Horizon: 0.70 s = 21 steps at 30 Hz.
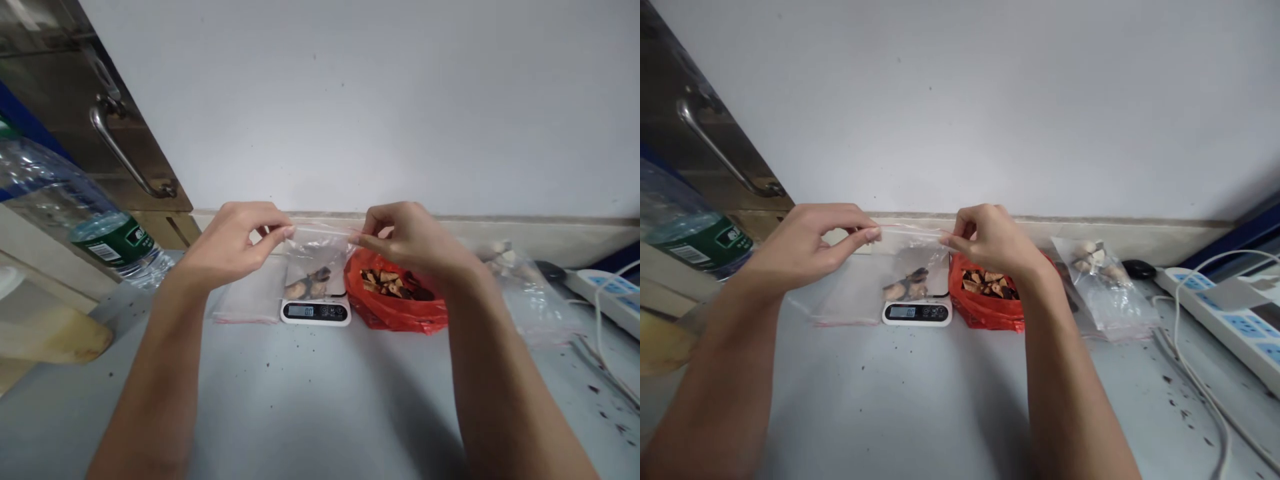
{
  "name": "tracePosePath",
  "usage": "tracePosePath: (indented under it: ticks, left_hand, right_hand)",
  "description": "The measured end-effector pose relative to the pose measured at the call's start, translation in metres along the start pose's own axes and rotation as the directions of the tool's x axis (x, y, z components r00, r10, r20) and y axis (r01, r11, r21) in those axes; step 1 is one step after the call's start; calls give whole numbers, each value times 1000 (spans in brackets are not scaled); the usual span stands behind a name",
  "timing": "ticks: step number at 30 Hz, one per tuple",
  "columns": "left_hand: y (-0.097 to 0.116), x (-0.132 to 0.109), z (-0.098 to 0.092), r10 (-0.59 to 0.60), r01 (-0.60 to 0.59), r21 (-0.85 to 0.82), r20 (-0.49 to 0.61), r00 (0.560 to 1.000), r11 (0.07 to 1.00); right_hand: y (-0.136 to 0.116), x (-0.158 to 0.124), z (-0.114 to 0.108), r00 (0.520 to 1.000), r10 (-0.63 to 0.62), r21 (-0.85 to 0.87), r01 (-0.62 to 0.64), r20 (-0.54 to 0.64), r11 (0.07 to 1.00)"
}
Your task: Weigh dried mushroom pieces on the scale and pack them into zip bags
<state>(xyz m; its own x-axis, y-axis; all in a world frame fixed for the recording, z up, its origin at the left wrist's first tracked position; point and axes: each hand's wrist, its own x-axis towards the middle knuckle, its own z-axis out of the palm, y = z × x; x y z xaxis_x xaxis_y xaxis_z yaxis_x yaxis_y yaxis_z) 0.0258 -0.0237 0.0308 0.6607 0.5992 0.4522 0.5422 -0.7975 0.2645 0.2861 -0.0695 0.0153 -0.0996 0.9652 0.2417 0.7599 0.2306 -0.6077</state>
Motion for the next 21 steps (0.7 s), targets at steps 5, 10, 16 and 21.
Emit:
tracePosePath:
  ticks: [5, 10, 16, 21]
  left_hand:
    - [12, 4, 7, 163, -162, 12, -98, 982, 987]
    - [49, 18, 26, 280, -259, 109, -289, 915, 960]
    - [79, 29, 46, 240, -223, 91, -469, 850, 970]
    - [76, 31, 72, 174, -162, -143, 71, 982, 976]
  right_hand:
    - [-16, -3, -3, 980, -39, 22, 35, 194, 999]
    - [-20, -9, 0, 927, -134, 81, 113, 351, 990]
    - [17, -46, -54, 989, -98, 179, 76, 113, 981]
    - [71, -97, -95, 908, 46, -177, -131, -415, 975]
